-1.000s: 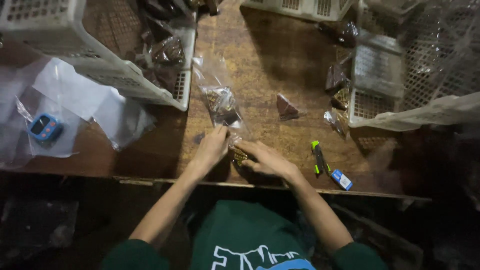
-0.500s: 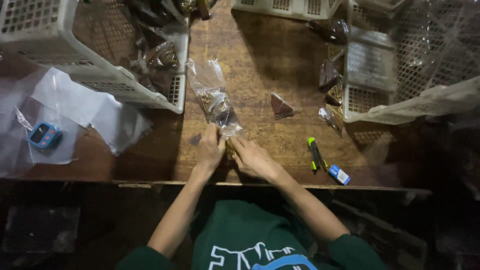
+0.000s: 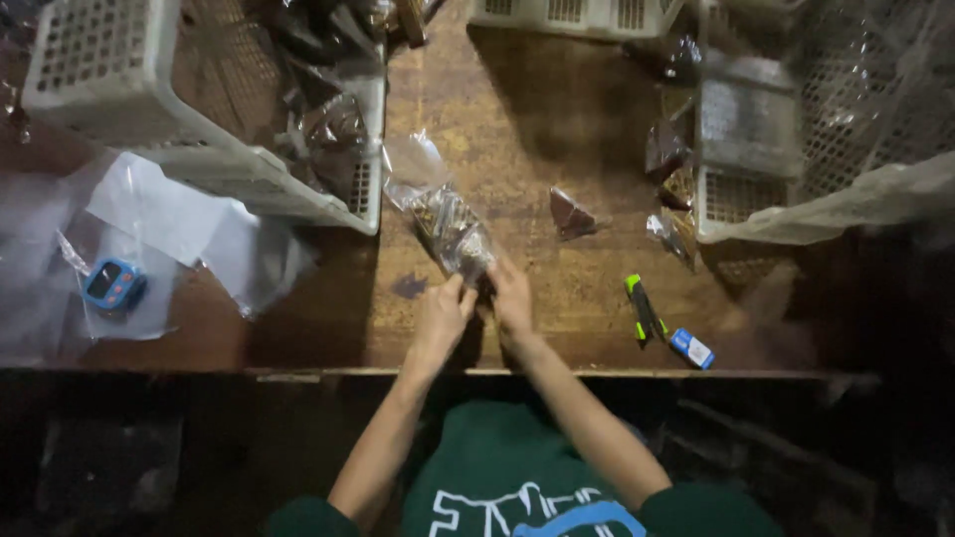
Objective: Packaging small triangular snacks into plastic bags and sealing them with a lighter
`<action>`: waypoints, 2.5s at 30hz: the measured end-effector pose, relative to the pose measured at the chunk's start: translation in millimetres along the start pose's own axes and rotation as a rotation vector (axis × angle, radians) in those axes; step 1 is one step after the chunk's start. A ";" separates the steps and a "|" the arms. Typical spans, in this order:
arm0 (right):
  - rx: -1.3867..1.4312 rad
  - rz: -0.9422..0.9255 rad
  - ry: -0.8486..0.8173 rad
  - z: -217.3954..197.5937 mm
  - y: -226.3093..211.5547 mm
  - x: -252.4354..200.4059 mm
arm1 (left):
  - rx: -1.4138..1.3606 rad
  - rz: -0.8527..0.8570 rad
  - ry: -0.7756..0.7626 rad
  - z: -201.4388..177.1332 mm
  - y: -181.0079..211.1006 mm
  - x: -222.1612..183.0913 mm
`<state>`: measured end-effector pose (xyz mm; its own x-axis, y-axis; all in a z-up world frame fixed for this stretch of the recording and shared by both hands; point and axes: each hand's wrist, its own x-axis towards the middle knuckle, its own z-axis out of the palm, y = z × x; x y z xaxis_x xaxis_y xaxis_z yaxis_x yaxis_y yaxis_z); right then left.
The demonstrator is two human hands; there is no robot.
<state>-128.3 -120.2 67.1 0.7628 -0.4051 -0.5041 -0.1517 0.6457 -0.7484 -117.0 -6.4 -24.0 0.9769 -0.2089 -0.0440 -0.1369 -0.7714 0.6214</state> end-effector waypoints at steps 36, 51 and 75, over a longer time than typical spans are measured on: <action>-0.760 -0.748 0.134 -211.9 -101.3 38.4 | 0.287 0.637 -0.218 160.8 264.9 256.0; -0.826 -0.548 0.188 -207.9 -100.4 43.0 | -0.303 0.792 -0.438 26.7 204.6 114.2; -0.777 -0.754 -0.180 -133.4 -62.6 38.9 | -0.672 0.171 -0.302 -14.7 155.5 34.7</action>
<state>-173.0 -262.7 36.9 0.8970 -0.3835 0.2197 0.0851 -0.3380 -0.9373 -101.9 -124.8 82.6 0.8505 -0.5230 -0.0567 -0.0586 -0.2013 0.9778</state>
